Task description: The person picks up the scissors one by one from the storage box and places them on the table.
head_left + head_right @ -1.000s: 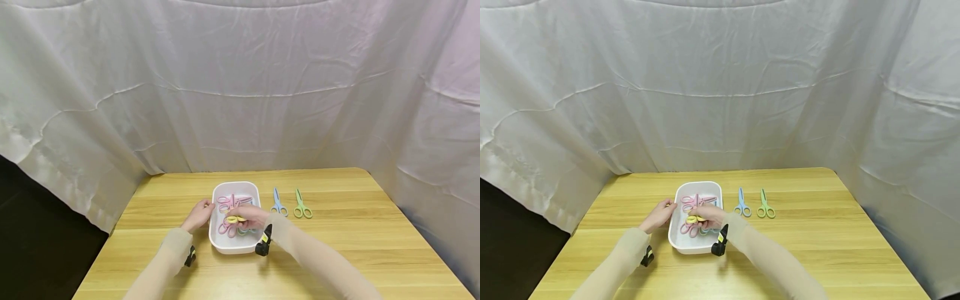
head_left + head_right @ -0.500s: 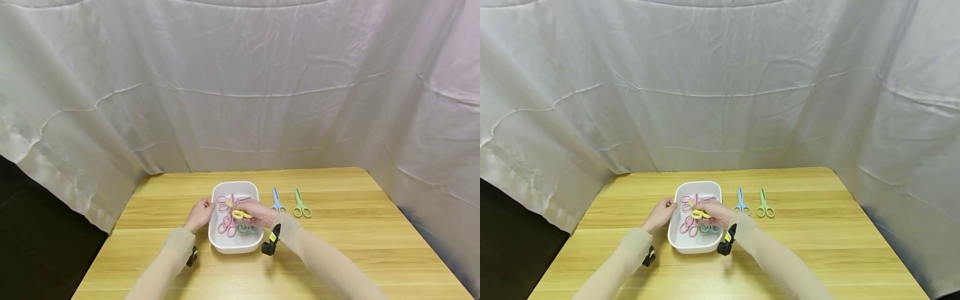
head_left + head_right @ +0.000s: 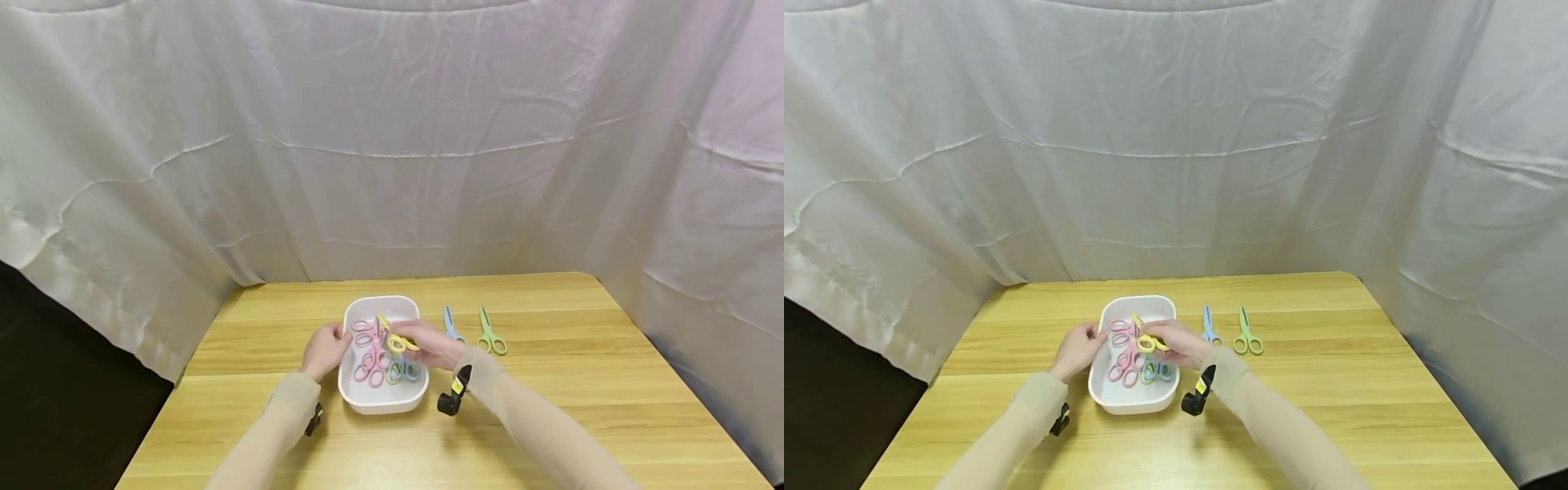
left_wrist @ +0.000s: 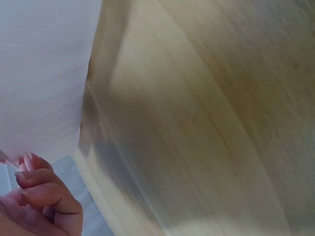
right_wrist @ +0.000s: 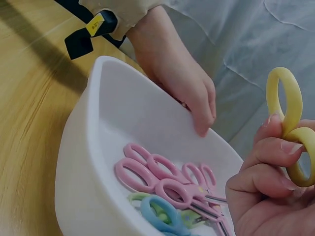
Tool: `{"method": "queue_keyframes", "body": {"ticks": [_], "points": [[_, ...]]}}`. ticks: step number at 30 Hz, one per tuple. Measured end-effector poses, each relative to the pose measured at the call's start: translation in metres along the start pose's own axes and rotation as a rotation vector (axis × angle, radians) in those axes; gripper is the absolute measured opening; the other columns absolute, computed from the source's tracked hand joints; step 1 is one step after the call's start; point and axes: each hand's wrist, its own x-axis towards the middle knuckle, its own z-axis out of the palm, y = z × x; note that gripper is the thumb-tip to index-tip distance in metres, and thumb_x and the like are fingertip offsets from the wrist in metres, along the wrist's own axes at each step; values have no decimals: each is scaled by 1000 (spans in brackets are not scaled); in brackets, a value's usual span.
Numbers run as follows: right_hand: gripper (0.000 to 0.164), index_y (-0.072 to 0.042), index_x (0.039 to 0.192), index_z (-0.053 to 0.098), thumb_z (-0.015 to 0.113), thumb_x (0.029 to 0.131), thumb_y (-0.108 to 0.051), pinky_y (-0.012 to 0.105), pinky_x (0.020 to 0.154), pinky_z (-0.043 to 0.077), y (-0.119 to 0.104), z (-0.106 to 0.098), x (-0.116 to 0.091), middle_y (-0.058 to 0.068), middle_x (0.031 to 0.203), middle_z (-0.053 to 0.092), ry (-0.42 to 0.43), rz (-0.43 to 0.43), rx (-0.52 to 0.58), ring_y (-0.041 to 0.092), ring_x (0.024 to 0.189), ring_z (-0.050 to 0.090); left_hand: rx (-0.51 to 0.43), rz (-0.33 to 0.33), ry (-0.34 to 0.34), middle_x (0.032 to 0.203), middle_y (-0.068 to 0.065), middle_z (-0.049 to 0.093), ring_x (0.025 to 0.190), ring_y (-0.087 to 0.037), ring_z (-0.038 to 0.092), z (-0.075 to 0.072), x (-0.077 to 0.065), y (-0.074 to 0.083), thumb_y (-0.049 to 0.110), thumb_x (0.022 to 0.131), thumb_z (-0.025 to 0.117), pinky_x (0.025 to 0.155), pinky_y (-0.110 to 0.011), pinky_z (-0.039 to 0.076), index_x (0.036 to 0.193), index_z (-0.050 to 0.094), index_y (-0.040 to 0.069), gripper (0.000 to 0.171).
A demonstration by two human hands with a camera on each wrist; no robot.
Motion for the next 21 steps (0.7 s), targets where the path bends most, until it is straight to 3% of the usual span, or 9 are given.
{"method": "queue_keyframes", "body": {"ticks": [2, 7, 9, 13, 21], "points": [[48, 2, 142, 49, 54, 103, -25, 18, 74, 44, 0, -5, -2, -1, 102, 59, -24, -12, 13, 8, 88, 53, 16, 0, 9, 75, -4, 56, 71, -19, 53, 1, 1, -1, 28, 93, 59, 60, -28, 37, 77, 51, 13, 24], [33, -1, 127, 56, 49, 105, -25, 15, 51, 33, 1, -20, -7, -5, 82, 60, -71, -61, 26, 2, 60, 45, 45, -1, 26, 77, -5, 61, 71, -19, 56, 2, 2, -2, 29, 91, 61, 58, -28, 38, 80, 58, 12, 20], [29, -4, 123, 57, 47, 106, -24, 16, 50, 31, 1, -26, -8, -5, 79, 60, -75, -78, 30, 2, 56, 42, 47, -7, 23, 80, -6, 65, 71, -19, 58, 2, 2, -2, 29, 91, 61, 58, -27, 39, 86, 63, 11, 19], [34, 1, 131, 53, 44, 107, -22, 15, 50, 33, 3, -38, -12, -5, 80, 61, -90, -103, 62, 2, 58, 44, 51, -15, 19, 85, -7, 69, 72, -19, 61, 4, 2, -1, 28, 92, 62, 59, -27, 41, 103, 70, 9, 24], [27, -1, 123, 49, 42, 108, -22, 15, 53, 36, 7, -65, -20, -6, 78, 57, -86, -139, 97, 1, 56, 43, 84, 5, 8, 99, -12, 75, 76, -20, 65, 7, 4, 0, 27, 93, 61, 61, -28, 44, 122, 69, 6, 37]]}}
